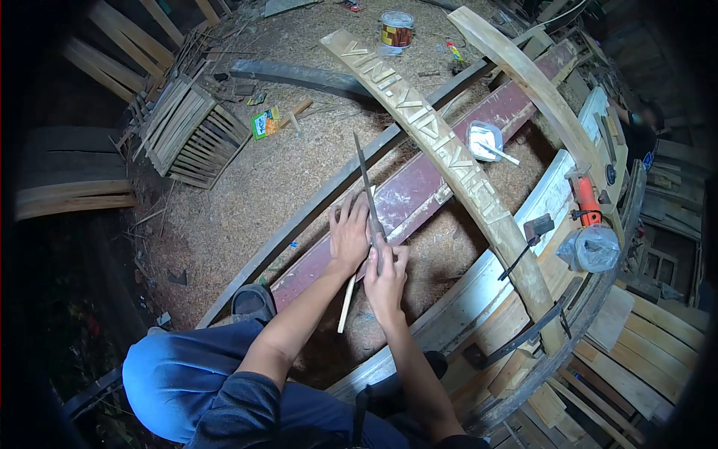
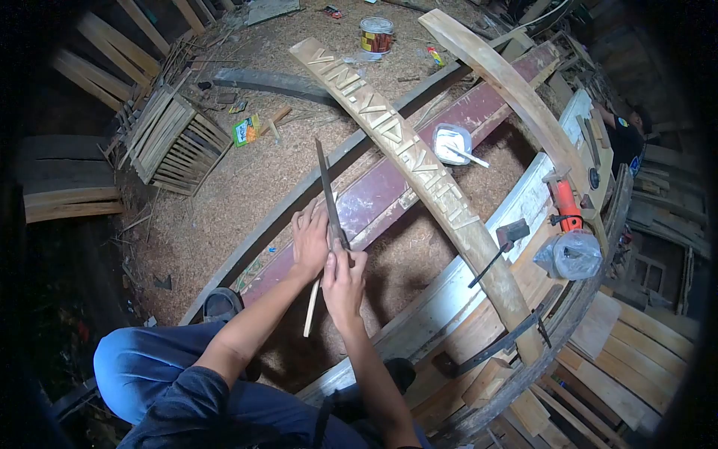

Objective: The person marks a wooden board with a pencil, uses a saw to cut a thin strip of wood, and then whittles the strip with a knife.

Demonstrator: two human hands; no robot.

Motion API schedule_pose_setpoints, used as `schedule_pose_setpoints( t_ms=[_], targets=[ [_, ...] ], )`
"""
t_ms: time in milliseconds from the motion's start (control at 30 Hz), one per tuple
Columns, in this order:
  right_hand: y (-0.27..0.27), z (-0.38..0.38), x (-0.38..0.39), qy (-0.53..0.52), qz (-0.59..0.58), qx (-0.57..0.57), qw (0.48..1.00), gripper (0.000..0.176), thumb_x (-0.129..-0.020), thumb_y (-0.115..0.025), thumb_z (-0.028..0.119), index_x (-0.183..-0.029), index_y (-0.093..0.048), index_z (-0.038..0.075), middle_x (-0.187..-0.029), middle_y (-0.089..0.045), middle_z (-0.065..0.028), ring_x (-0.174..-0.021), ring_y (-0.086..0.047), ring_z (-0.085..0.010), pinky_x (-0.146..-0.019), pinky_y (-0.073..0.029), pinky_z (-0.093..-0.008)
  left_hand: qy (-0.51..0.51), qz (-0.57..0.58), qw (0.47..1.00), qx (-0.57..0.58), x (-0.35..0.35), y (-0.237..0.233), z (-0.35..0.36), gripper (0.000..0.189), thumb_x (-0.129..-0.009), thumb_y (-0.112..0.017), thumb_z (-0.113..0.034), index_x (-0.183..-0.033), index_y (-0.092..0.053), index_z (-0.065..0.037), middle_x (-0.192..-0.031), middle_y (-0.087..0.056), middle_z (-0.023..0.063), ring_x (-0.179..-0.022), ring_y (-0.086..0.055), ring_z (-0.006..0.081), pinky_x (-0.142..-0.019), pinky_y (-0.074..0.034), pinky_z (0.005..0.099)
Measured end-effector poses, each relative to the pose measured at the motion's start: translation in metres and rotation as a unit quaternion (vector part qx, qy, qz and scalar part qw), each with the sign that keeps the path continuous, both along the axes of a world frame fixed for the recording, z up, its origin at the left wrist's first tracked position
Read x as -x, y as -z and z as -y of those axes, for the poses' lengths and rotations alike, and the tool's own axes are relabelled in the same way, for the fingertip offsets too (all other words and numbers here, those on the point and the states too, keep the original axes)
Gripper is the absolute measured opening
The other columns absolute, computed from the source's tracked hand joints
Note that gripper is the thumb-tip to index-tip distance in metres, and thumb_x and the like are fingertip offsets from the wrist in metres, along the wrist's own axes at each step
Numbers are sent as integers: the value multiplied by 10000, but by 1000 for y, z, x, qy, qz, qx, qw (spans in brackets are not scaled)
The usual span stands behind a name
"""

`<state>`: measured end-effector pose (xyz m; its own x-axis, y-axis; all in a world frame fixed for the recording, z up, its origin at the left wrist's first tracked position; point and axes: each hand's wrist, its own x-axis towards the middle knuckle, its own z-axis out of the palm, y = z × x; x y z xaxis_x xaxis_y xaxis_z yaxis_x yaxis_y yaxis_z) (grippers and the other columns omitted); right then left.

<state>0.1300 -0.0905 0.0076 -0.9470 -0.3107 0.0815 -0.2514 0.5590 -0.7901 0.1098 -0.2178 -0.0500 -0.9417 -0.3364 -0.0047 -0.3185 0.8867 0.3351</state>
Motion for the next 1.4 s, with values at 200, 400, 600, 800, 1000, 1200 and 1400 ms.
schedule_pose_setpoints(
  t_ms=[200, 400, 600, 800, 1000, 1200, 1400],
  targets=[
    [-9, -32, -20, 7, -14, 26, 1000, 353, -994, -610, 148, -1346, -628, 122, -1023, -516, -168, -915, -599, -343, -770, -519, -447, 4, -25, 1000, 6, 0, -1, -4, 487, -949, -509, -172, -1416, -492, -36, -1493, -503, 97, -1439, -385, 271, -1151, -277, 535],
    [-6, -13, 0, 6, 19, 31, 999, 318, -987, -618, 129, -1303, -635, 94, -1009, -511, -176, -869, -581, -342, -762, -490, -449, -8, -26, 1000, -2, 2, -5, -4, 484, -960, -496, -159, -1430, -492, -44, -1482, -512, 100, -1430, -398, 274, -1155, -274, 532],
    [-14, -44, -18, 19, -24, -11, 999, 319, -995, -602, 135, -1308, -627, 78, -1024, -511, -176, -885, -592, -348, -733, -503, -456, 6, -42, 999, 23, 2, 3, -6, 518, -955, -507, -174, -1465, -472, -88, -1481, -505, 112, -1426, -398, 276, -1159, -271, 531],
    [-1, -5, -1, 16, 12, 20, 1000, 336, -990, -608, 126, -1320, -609, 64, -999, -501, -177, -869, -568, -333, -758, -495, -441, 10, -38, 999, 22, 2, -3, -4, 524, -937, -527, -176, -1439, -470, -35, -1488, -487, 113, -1431, -382, 283, -1164, -260, 523],
    [-23, -31, -21, 16, 2, -1, 1000, 330, -996, -596, 115, -1325, -619, 92, -1025, -512, -199, -925, -610, -369, -739, -516, -456, 1, -11, 1000, 5, 4, 0, -5, 511, -943, -523, -185, -1428, -479, -34, -1484, -496, 112, -1438, -375, 282, -1165, -259, 531],
    [-18, -3, 13, 2, 47, 12, 999, 329, -991, -599, 97, -1319, -615, 86, -1028, -514, -195, -951, -595, -372, -787, -497, -463, -3, -17, 1000, -6, 2, -5, -5, 512, -939, -517, -154, -1436, -479, -33, -1482, -502, 112, -1433, -388, 270, -1161, -267, 541],
    [-10, -28, -15, -3, 23, -6, 1000, 346, -986, -608, 111, -1331, -629, 123, -1019, -503, -184, -874, -608, -363, -769, -510, -461, -1, -24, 1000, 6, 0, 7, -7, 523, -929, -530, -157, -1435, -484, -33, -1484, -500, 115, -1437, -382, 269, -1168, -253, 550]
  ],
)
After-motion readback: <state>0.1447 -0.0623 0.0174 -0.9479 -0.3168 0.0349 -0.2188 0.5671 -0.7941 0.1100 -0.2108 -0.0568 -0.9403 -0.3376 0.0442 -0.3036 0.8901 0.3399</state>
